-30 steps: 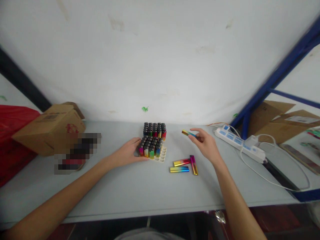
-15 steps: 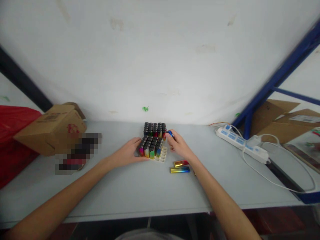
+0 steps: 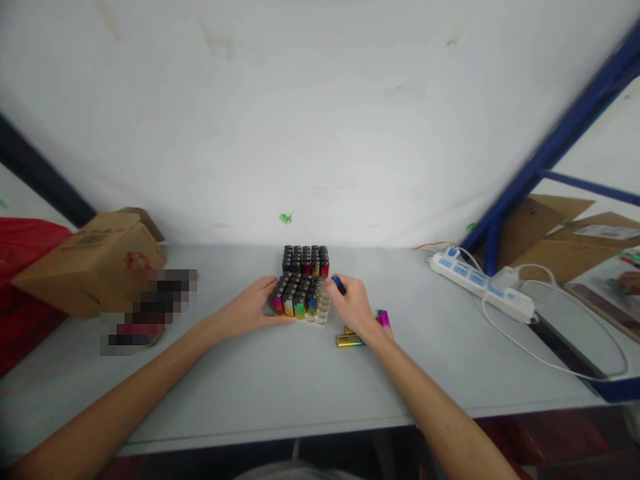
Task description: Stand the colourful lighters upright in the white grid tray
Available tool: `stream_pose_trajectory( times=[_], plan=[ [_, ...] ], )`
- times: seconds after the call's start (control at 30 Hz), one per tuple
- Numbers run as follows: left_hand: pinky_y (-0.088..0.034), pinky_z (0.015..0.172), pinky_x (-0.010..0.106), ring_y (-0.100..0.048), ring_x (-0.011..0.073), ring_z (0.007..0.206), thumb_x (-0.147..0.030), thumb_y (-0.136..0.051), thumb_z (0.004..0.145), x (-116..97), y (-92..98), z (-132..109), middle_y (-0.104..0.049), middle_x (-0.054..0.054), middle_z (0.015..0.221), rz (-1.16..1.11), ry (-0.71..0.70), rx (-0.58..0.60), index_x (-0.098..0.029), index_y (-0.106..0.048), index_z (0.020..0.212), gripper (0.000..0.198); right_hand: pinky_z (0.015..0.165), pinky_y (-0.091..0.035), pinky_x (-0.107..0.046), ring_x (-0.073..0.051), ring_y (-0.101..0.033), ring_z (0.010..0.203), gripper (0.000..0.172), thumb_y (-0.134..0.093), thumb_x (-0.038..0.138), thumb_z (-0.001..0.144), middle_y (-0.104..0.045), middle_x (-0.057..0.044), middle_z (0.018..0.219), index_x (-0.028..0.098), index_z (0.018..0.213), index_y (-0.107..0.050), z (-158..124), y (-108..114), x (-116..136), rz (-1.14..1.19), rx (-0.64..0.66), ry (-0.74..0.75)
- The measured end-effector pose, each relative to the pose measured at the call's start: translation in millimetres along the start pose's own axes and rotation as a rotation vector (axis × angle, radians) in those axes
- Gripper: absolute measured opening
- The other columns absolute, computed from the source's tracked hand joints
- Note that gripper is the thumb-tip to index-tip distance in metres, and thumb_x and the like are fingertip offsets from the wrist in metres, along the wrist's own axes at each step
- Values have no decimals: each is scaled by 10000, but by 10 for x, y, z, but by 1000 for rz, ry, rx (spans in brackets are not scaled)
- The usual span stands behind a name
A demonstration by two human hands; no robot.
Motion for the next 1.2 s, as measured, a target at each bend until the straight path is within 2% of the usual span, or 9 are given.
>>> stream_pose_trajectory(
  times=[0.13,0.4,0.6,0.73,0.8,0.87,0.93,1.03,1.2],
  plan=[
    [-627,1105,513,-741,379,1187,-828,-859,906,-5,15,-3,-791,117,1225,-7,9,-1,-263,-779,1216,650,592,-267,-302,-152,-345,625,537,-553,648,1009,-344,45,611,286,657,-371,-6,15,18,-12,-6,16],
    [-629,1107,520,-745,392,1193,-767,-891,905,-21,27,6,-793,127,1225,-6,23,20,-256,-766,1186,596,612,-271,-313,-143,-320,639,634,-538,736,1044,-308,46,635,283,654,-327,-38,31,98,-38,-23,26],
    [-623,1111,522,-745,396,1200,-755,-891,908,-25,27,3,-791,132,1247,-9,31,19,-251,-770,1204,596,617,-264,-316,-144,-345,632,492,-534,594,990,-326,45,632,285,658,-345,-44,13,122,-64,39,39],
    [-618,1121,529,-740,396,1212,-770,-880,914,-25,20,4,-788,136,1246,-7,36,31,-239,-764,1206,617,628,-292,-313,-151,-386,623,448,-515,575,994,-372,48,622,289,682,-368,-46,7,106,-62,28,27],
    [-616,1127,533,-738,396,1215,-780,-866,924,-26,21,3,-786,141,1254,-7,35,31,-233,-762,1211,626,636,-319,-310,-162,-429,627,438,-515,610,1029,-430,50,631,282,745,-458,-53,15,108,-51,18,19],
    [-618,1122,533,-739,396,1210,-795,-856,926,-28,24,1,-786,139,1249,-9,30,27,-233,-763,1209,636,643,-349,-306,-176,-476,636,412,-545,646,1064,-502,58,662,270,898,-566,-63,41,123,-43,15,17],
    [-621,1110,530,-740,393,1194,-813,-851,921,-31,26,1,-787,132,1226,-16,21,20,-237,-766,1200,645,652,-383,-307,-187,-517,639,371,-569,636,1101,-563,64,701,268,1077,-602,-74,83,155,-36,39,39],
    [-627,1095,526,-741,386,1175,-830,-848,914,-28,25,2,-788,127,1218,-20,13,10,-242,-767,1195,657,689,-445,-320,-202,-588,660,281,-534,543,1167,-627,52,745,267,1188,-584,-90,164,223,-42,123,128],
    [-626,1092,527,-740,390,1184,-815,-849,924,-14,6,6,-786,125,1208,-7,11,22,-244,-764,1172,629,789,-530,-341,-223,-706,802,201,-578,456,1183,-733,-15,887,264,1134,-611,-116,282,320,-105,168,318]
  ],
)
Point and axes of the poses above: each hand's wrist, its own z-axis towards the middle knuckle, its own y-axis out of the back of the hand, x = y × z, the point moved 5 cm from there along z, towards the middle knuckle
